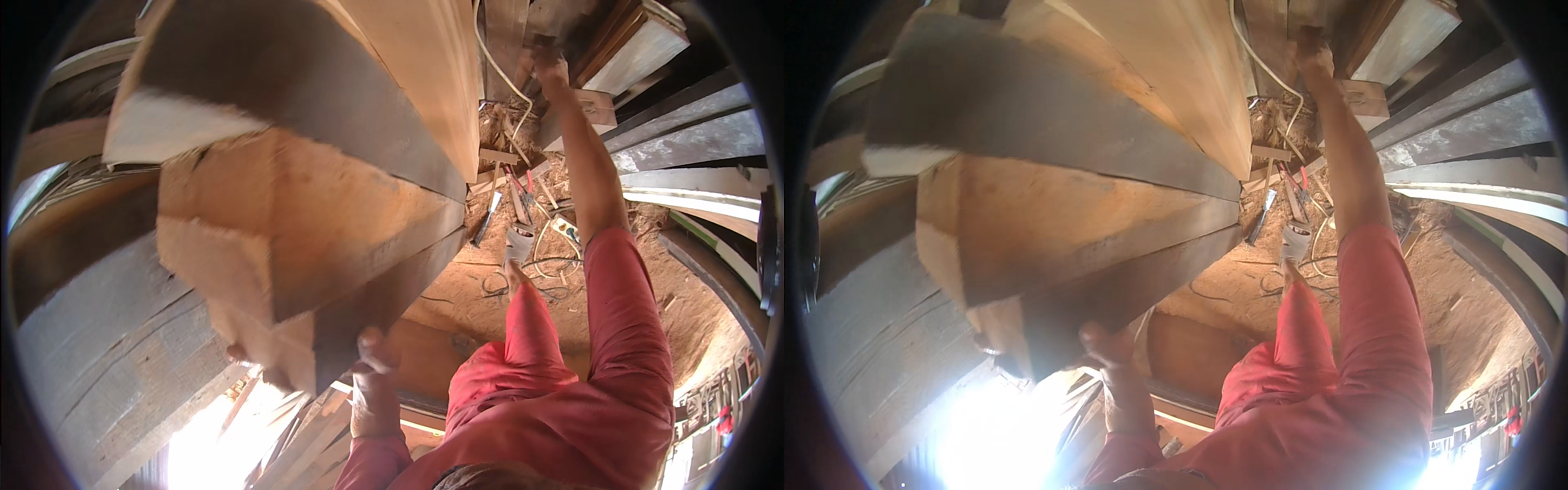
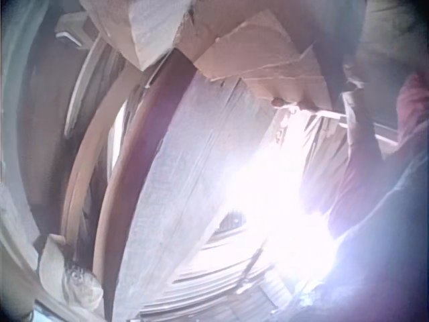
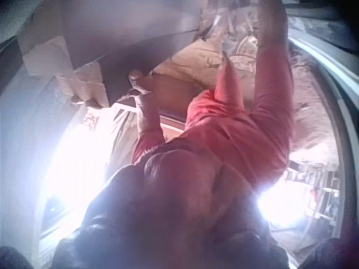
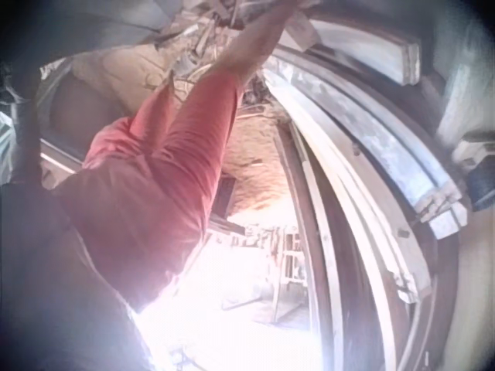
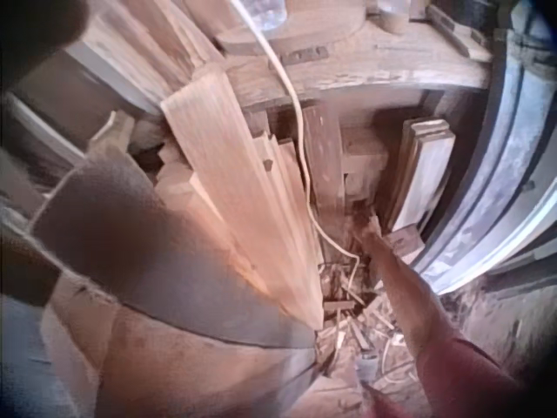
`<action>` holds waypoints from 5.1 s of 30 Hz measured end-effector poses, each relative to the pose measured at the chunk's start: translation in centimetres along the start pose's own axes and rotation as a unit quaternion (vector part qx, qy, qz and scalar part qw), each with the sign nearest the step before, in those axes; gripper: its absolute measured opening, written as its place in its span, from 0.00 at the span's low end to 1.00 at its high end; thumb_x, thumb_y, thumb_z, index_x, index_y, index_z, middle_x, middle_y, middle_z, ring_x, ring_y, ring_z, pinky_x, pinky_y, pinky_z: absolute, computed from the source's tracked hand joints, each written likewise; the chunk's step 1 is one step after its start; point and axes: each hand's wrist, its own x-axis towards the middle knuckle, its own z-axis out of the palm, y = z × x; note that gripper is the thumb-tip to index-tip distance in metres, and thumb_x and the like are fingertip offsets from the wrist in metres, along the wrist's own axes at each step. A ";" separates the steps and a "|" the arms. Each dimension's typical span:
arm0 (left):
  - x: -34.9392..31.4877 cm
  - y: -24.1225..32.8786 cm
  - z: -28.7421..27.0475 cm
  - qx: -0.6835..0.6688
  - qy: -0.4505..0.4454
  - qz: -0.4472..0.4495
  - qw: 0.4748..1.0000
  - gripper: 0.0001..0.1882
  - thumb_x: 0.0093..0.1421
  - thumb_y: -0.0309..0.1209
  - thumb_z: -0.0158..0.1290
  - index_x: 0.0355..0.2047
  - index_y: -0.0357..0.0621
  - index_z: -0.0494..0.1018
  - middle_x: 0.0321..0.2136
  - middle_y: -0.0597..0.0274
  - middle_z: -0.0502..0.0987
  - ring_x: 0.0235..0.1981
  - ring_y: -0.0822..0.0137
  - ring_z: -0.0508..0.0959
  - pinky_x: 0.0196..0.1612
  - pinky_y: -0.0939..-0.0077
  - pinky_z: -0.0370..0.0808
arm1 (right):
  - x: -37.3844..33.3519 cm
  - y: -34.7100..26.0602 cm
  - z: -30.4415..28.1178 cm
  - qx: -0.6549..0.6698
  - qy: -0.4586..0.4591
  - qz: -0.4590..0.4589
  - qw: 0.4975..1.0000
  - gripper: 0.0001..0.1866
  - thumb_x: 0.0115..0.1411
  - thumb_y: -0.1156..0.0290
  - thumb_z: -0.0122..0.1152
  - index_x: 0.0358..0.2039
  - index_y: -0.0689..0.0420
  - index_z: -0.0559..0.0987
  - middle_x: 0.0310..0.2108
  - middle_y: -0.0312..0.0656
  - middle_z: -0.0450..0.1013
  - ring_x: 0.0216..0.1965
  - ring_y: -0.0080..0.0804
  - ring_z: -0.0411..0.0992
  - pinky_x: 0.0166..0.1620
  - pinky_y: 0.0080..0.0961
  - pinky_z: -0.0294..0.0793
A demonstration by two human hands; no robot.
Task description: The person prepares a wooden plank by applying a white substance from a bucket using a brush. They then use a hammer to drive metal fasteners into the plank. Finally, the person uses a hand saw to cut the plank and places it against a stack of other wood pieces.
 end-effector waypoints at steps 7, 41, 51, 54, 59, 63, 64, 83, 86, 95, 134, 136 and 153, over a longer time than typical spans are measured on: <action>1.1 0.7 -0.2 -0.016 0.042 0.013 0.999 0.44 0.62 0.48 0.58 0.68 0.36 0.52 0.71 0.33 0.32 0.72 0.28 0.31 0.67 0.21 0.40 | -14.9 -10.5 -11.6 0.160 0.058 0.073 0.983 0.19 0.67 0.59 0.51 0.52 0.59 0.70 0.46 0.62 0.75 0.50 0.67 0.72 0.52 0.52 0.70; -63.8 37.3 -41.2 -0.383 0.518 -0.599 0.475 0.34 0.67 0.51 0.56 0.62 0.42 0.59 0.45 0.59 0.75 0.38 0.69 0.76 0.41 0.71 0.77 | -102.3 -15.0 -30.6 0.293 -0.794 -0.234 0.478 0.17 0.70 0.57 0.56 0.48 0.58 0.75 0.35 0.38 0.75 0.43 0.30 0.76 0.43 0.28 0.76; -71.6 45.1 -49.5 -0.443 0.751 -0.292 0.393 0.33 0.67 0.54 0.53 0.58 0.38 0.65 0.47 0.48 0.76 0.46 0.56 0.78 0.48 0.57 0.80 | -116.1 -3.2 -31.0 0.009 -0.951 -0.119 0.284 0.20 0.72 0.57 0.53 0.50 0.63 0.73 0.40 0.44 0.79 0.45 0.34 0.78 0.51 0.33 0.78; -72.6 50.4 -51.7 -0.407 0.831 -0.191 0.329 0.32 0.66 0.54 0.54 0.55 0.38 0.68 0.45 0.47 0.77 0.47 0.50 0.79 0.50 0.49 0.79 | -118.9 -1.1 -30.4 -0.107 -0.970 -0.081 0.202 0.23 0.70 0.55 0.56 0.52 0.63 0.72 0.42 0.43 0.79 0.47 0.38 0.78 0.55 0.36 0.77; -75.7 58.5 -51.2 -0.358 0.838 0.087 0.403 0.33 0.65 0.53 0.54 0.56 0.36 0.68 0.40 0.50 0.76 0.40 0.52 0.78 0.47 0.51 0.77 | -123.1 1.1 -30.2 -0.278 -0.956 0.014 0.093 0.22 0.70 0.57 0.57 0.53 0.64 0.72 0.44 0.45 0.80 0.53 0.42 0.77 0.59 0.39 0.75; -75.2 63.0 -49.5 -0.201 0.942 -0.025 0.266 0.23 0.66 0.47 0.55 0.47 0.37 0.73 0.28 0.58 0.75 0.29 0.62 0.74 0.36 0.67 0.73 | -125.8 2.1 -29.9 -0.378 -0.924 0.023 0.048 0.21 0.70 0.57 0.56 0.52 0.63 0.73 0.44 0.45 0.80 0.51 0.40 0.78 0.56 0.38 0.76; -74.3 63.6 -49.6 -0.177 0.958 -0.030 0.224 0.19 0.66 0.45 0.55 0.41 0.39 0.74 0.24 0.62 0.73 0.26 0.66 0.74 0.32 0.69 0.73 | -126.1 2.4 -29.7 -0.399 -0.916 0.022 0.039 0.22 0.70 0.56 0.56 0.52 0.63 0.73 0.44 0.45 0.80 0.50 0.40 0.78 0.56 0.38 0.76; -69.4 81.9 -32.3 0.107 0.993 0.035 0.021 0.17 0.65 0.42 0.59 0.44 0.42 0.73 0.23 0.65 0.74 0.23 0.68 0.75 0.30 0.70 0.74 | -126.5 23.9 -35.5 -0.532 -0.709 -0.341 -0.312 0.28 0.68 0.57 0.55 0.61 0.64 0.72 0.38 0.35 0.73 0.35 0.20 0.71 0.40 0.21 0.72; -69.0 88.3 -30.3 0.192 0.981 0.015 0.020 0.22 0.62 0.47 0.62 0.45 0.44 0.72 0.29 0.67 0.75 0.29 0.70 0.76 0.33 0.71 0.75 | -126.6 30.3 -39.9 -0.530 -0.704 -0.357 -0.309 0.24 0.68 0.62 0.53 0.59 0.65 0.74 0.34 0.34 0.73 0.32 0.19 0.71 0.38 0.20 0.72; -65.3 98.6 -9.9 0.308 0.830 -0.363 -0.292 0.15 0.64 0.39 0.61 0.40 0.39 0.78 0.30 0.63 0.80 0.30 0.75 0.76 0.37 0.77 0.75 | -128.6 46.3 -45.0 -0.507 -0.759 -0.346 -0.216 0.18 0.71 0.67 0.51 0.56 0.62 0.77 0.26 0.29 0.70 0.26 0.17 0.70 0.35 0.18 0.73; -87.6 145.8 -11.8 0.152 0.437 -0.884 -0.068 0.37 0.59 0.44 0.58 0.63 0.35 0.64 0.53 0.42 0.74 0.55 0.43 0.72 0.59 0.47 0.65 | -134.9 89.8 -60.0 -0.435 -0.806 -0.397 -0.052 0.23 0.70 0.60 0.56 0.57 0.64 0.75 0.29 0.30 0.69 0.30 0.17 0.67 0.39 0.18 0.69; -88.7 149.0 -10.2 0.266 0.435 -0.859 -0.049 0.34 0.56 0.41 0.61 0.59 0.37 0.66 0.45 0.46 0.75 0.46 0.45 0.73 0.51 0.49 0.68 | -134.3 90.2 -61.2 -0.392 -0.819 -0.417 -0.042 0.24 0.69 0.60 0.56 0.58 0.64 0.75 0.29 0.31 0.70 0.30 0.17 0.69 0.38 0.18 0.70; -100.6 162.2 -9.6 0.311 0.270 -0.857 0.309 0.29 0.58 0.37 0.53 0.60 0.46 0.68 0.57 0.36 0.68 0.58 0.38 0.66 0.63 0.43 0.59 | -107.9 96.3 -76.6 -0.151 -0.876 -0.294 0.350 0.32 0.68 0.67 0.60 0.68 0.66 0.63 0.35 0.39 0.76 0.33 0.25 0.76 0.39 0.23 0.80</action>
